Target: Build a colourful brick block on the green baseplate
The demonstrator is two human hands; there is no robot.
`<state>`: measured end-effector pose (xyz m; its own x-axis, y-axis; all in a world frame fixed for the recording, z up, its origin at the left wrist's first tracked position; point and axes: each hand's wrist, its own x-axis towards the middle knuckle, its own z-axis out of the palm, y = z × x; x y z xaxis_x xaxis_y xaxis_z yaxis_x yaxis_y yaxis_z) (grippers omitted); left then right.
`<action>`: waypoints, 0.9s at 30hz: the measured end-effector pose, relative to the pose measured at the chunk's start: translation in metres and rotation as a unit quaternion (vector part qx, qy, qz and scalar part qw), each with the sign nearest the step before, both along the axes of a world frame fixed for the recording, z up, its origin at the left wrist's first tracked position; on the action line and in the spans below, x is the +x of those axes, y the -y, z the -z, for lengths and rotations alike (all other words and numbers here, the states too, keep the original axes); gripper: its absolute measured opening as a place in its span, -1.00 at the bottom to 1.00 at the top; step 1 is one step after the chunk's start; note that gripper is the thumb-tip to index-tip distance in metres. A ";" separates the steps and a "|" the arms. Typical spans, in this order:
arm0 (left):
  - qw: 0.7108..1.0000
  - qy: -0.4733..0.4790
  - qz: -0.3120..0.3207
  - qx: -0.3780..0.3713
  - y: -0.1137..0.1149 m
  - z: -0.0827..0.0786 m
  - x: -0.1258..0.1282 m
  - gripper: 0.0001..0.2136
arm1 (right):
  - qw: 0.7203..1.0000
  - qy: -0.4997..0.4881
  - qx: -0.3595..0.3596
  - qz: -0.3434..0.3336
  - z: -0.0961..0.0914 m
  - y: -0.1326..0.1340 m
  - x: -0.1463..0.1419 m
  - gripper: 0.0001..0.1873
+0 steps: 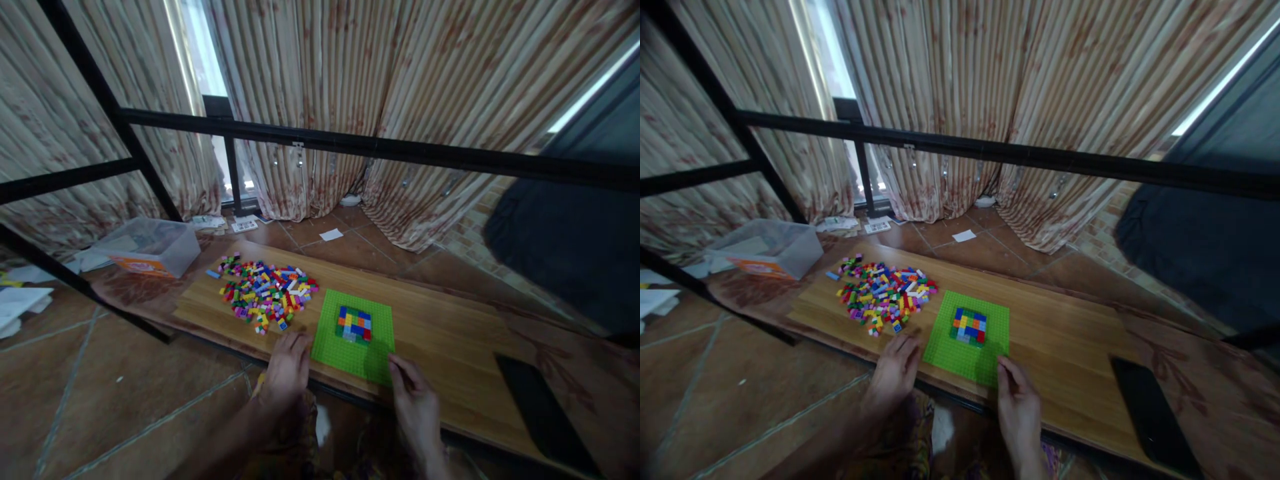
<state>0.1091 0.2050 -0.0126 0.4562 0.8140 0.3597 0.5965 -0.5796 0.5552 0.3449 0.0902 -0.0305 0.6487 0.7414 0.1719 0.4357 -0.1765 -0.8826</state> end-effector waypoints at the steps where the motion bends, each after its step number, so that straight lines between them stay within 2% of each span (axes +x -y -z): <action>1: 1.000 0.004 -0.015 0.001 -0.001 0.001 -0.010 -0.77 | 1.000 0.005 0.002 -0.006 0.001 0.002 -0.003 -0.60; 7: 0.995 0.021 -0.095 -0.007 -0.005 0.003 -0.051 -0.85 | 0.998 0.036 -0.010 -0.042 0.003 0.001 -0.018 -0.60; 16: 0.986 0.039 -0.162 -0.028 -0.018 0.000 -0.077 -0.84 | 0.992 0.068 -0.081 -0.063 0.016 0.004 -0.013 -0.47; 20: 0.984 0.020 -0.175 -0.016 -0.024 -0.002 -0.075 -0.85 | 0.991 0.075 -0.090 -0.067 0.021 0.003 -0.011 -0.44; 27: 0.994 -0.025 -0.105 0.024 -0.030 -0.001 -0.045 -0.75 | 0.990 0.089 -0.086 -0.066 0.027 0.002 -0.012 -0.50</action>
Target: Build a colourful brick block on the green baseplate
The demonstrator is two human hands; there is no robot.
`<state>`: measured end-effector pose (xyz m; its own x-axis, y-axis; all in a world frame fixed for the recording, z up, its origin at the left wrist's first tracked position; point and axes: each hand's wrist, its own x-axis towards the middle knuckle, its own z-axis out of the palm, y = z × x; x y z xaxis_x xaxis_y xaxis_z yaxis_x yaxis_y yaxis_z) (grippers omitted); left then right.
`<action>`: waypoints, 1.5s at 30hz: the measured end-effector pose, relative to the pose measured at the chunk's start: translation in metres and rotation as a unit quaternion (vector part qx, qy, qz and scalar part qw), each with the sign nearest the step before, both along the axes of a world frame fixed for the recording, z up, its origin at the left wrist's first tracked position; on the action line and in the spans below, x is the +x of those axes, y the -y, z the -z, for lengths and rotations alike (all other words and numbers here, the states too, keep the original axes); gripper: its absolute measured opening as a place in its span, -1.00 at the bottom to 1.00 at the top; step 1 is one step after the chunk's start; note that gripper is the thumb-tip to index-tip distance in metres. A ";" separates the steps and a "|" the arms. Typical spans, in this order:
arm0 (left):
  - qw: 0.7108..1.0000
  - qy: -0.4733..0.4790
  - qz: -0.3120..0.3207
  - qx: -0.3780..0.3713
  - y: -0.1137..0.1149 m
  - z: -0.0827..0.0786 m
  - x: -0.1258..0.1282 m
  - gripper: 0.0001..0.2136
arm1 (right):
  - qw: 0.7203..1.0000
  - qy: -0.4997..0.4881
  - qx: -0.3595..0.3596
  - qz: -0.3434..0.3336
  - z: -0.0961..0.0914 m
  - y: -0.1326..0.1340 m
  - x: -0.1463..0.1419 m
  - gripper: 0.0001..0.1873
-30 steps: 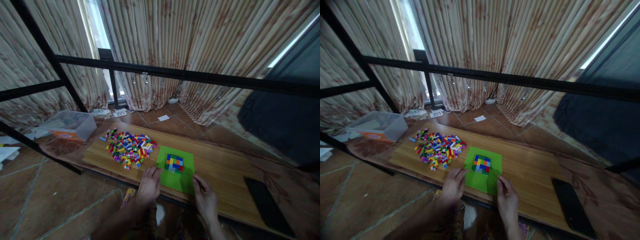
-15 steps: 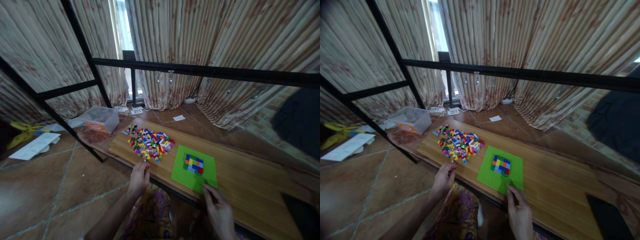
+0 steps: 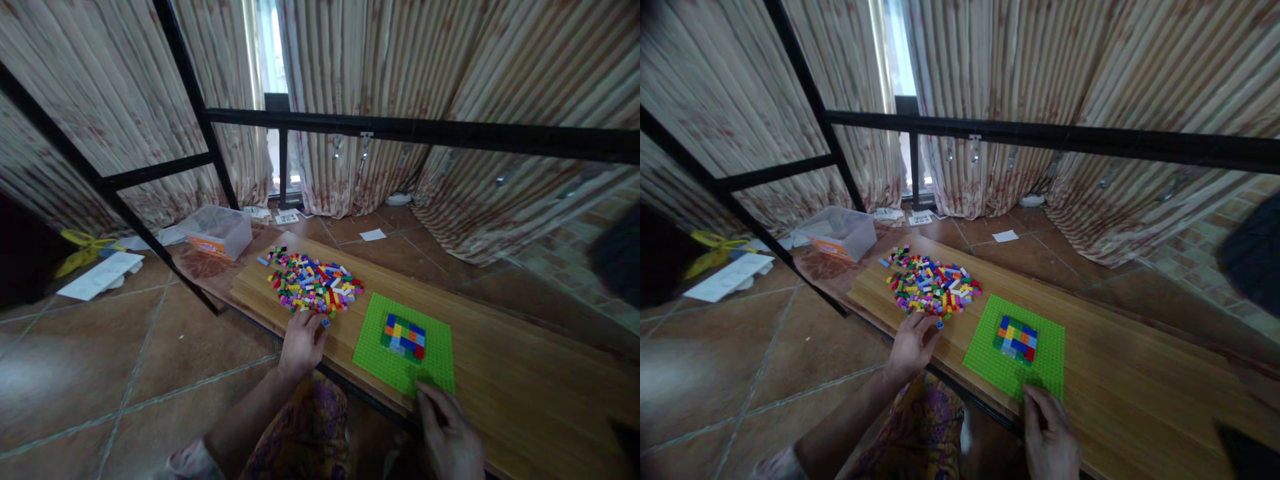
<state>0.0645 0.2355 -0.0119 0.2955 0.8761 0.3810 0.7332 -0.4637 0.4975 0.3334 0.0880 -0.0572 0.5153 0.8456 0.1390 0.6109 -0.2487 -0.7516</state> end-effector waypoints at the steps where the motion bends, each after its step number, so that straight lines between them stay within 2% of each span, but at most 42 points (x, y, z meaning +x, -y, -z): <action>1: 1.000 -0.012 0.001 0.002 -0.002 0.001 0.003 -0.73 | 1.000 0.002 0.004 -0.005 0.000 0.000 0.000 -0.52; 6: 0.998 -0.056 -0.005 0.009 -0.009 0.005 0.010 -0.73 | 0.999 0.021 0.029 -0.014 -0.001 0.002 -0.004 -0.57; 16: 0.997 -0.075 0.001 0.023 -0.012 0.004 0.011 -0.82 | 0.999 0.027 0.039 -0.020 -0.002 0.001 -0.006 -0.61; 23: 0.998 -0.062 0.007 0.025 -0.012 0.005 0.010 -0.81 | 0.999 0.029 0.043 -0.017 -0.003 0.002 -0.007 -0.60; 34: 0.999 -0.031 0.022 -0.006 -0.009 0.006 0.007 -0.68 | 0.999 0.033 0.040 -0.005 -0.002 0.000 -0.005 -0.54; 40: 0.998 -0.036 0.023 -0.038 -0.001 0.011 0.016 -0.67 | 0.998 0.043 0.037 -0.011 0.005 0.002 0.002 -0.49; 45: 0.998 -0.030 0.027 -0.039 0.004 0.009 0.028 -0.68 | 0.997 0.063 0.042 -0.031 0.012 0.002 0.012 -0.50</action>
<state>0.0920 0.2319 -0.0204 0.3639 0.8841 0.2931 0.7373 -0.4657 0.4894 0.3458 0.0861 -0.0687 0.4357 0.8582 0.2713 0.7145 -0.1466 -0.6841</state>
